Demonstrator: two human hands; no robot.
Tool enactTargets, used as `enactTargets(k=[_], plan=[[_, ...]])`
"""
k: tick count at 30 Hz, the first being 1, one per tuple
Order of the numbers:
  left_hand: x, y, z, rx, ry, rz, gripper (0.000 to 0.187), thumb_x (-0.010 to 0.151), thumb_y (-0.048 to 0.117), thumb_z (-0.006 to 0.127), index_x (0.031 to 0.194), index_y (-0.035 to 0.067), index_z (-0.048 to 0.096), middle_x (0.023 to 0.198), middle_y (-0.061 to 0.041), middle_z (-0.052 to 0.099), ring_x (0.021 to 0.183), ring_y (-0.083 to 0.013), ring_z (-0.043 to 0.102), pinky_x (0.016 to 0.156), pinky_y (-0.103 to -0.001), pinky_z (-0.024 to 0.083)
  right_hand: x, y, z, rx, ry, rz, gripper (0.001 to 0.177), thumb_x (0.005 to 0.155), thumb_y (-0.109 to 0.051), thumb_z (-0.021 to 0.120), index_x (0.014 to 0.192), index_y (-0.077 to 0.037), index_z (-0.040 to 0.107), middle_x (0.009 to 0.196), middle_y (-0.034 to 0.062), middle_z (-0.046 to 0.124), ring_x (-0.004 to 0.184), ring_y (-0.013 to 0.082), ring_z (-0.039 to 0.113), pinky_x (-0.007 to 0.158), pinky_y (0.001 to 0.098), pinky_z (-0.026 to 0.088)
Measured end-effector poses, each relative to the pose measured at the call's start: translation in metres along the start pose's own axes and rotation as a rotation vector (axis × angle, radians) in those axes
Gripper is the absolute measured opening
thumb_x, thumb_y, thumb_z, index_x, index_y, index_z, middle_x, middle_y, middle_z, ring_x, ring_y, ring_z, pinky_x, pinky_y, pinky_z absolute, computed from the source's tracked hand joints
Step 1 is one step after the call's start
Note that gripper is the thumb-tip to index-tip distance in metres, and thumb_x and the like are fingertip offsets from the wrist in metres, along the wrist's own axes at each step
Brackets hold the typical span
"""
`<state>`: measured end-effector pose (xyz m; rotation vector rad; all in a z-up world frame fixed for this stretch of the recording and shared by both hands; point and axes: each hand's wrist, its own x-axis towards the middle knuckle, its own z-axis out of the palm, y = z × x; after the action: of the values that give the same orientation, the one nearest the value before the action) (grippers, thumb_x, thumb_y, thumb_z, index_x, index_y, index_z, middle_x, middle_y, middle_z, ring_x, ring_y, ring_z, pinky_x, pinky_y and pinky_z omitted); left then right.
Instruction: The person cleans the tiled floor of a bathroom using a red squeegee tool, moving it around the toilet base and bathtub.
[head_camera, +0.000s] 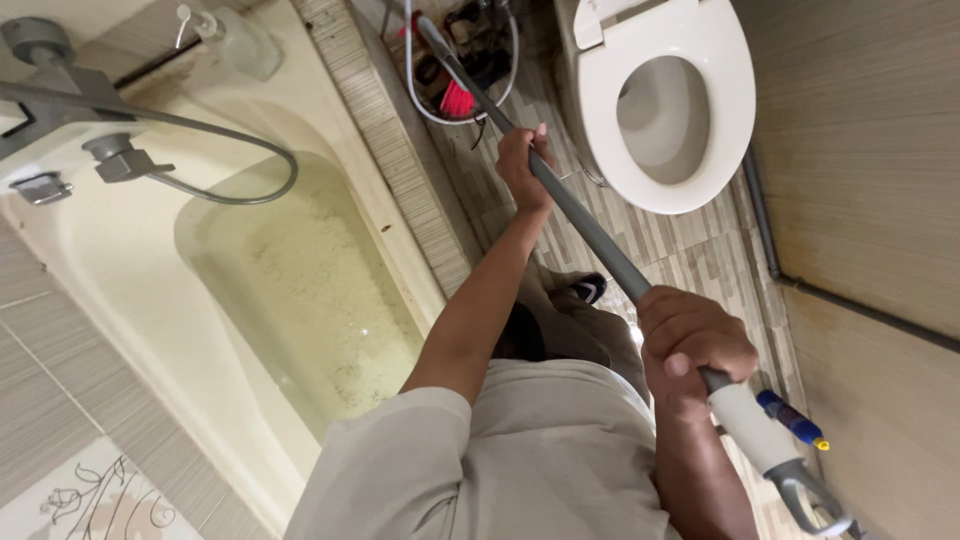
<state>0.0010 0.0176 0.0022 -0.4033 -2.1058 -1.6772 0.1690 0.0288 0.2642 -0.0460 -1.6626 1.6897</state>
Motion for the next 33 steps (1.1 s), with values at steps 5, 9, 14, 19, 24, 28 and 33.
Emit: enactTargets(k=[5,9,14,19,24,28,33], plan=[[-0.015,0.025,-0.017,0.048,-0.116,-0.110,0.028,0.101,0.012,0.068,0.079,0.010,0.050,0.074,-0.005,0.053,0.070,-0.0243,0.054,0.066,-0.042,0.041,-0.023,-0.019,-0.040,0.313,0.063,0.085,0.033,0.094,-0.019,0.062,0.067,-0.015,0.045,0.042,-0.0010,0.036,0.033,0.0136,0.037,0.037,0.0347,0.036],[-0.024,0.051,-0.027,0.182,-0.108,-0.113,0.026,0.104,0.017,0.062,0.081,0.011,0.050,0.079,-0.004,0.055,0.083,-0.0242,0.056,0.078,-0.042,0.034,-0.015,-0.037,-0.055,-0.040,0.002,-0.112,0.033,0.094,-0.023,0.058,0.065,-0.020,0.043,0.039,-0.0032,0.037,0.031,0.0107,0.036,0.035,0.0332,0.036],[-0.025,0.058,-0.025,0.263,-0.161,-0.127,0.025,0.104,0.022,0.063,0.084,0.013,0.054,0.082,-0.001,0.056,0.085,-0.0210,0.056,0.081,-0.039,0.028,-0.018,-0.038,-0.067,-0.052,0.124,-0.220,0.030,0.097,-0.022,0.054,0.068,-0.020,0.044,0.042,-0.0026,0.035,0.033,0.0123,0.041,0.041,0.0355,0.042],[-0.035,0.046,-0.014,0.252,-0.243,-0.085,0.027,0.107,0.024,0.060,0.083,0.014,0.052,0.079,-0.001,0.053,0.084,-0.0219,0.054,0.078,-0.040,0.025,-0.023,-0.004,-0.102,-0.365,0.323,-0.332,0.033,0.099,-0.018,0.046,0.067,-0.017,0.038,0.044,-0.0068,0.027,0.033,0.0068,0.028,0.032,0.0300,0.030],[-0.038,0.010,-0.011,0.317,-0.287,-0.007,0.028,0.109,0.024,0.056,0.084,0.012,0.051,0.079,-0.002,0.052,0.084,-0.0248,0.054,0.072,-0.041,0.026,-0.020,0.022,-0.093,-0.036,0.253,-0.154,0.039,0.099,-0.018,0.047,0.064,-0.023,0.029,0.045,-0.0041,0.027,0.037,0.0092,0.025,0.034,0.0316,0.027],[-0.025,-0.015,-0.008,0.155,-0.240,-0.035,0.034,0.108,0.020,0.059,0.078,0.011,0.045,0.074,-0.005,0.045,0.074,-0.0277,0.049,0.068,-0.044,0.036,-0.016,0.034,-0.063,-0.012,0.239,-0.111,0.040,0.096,-0.014,0.052,0.064,-0.020,0.030,0.044,-0.0034,0.028,0.037,0.0105,0.027,0.034,0.0335,0.027],[-0.014,-0.016,-0.011,0.122,-0.163,0.013,0.034,0.104,0.012,0.063,0.079,0.005,0.042,0.074,-0.014,0.042,0.071,-0.0356,0.046,0.069,-0.048,0.041,-0.006,0.020,-0.035,0.088,0.166,0.008,0.036,0.093,-0.013,0.056,0.066,-0.013,0.032,0.045,0.0042,0.032,0.040,0.0150,0.027,0.041,0.0365,0.022]])
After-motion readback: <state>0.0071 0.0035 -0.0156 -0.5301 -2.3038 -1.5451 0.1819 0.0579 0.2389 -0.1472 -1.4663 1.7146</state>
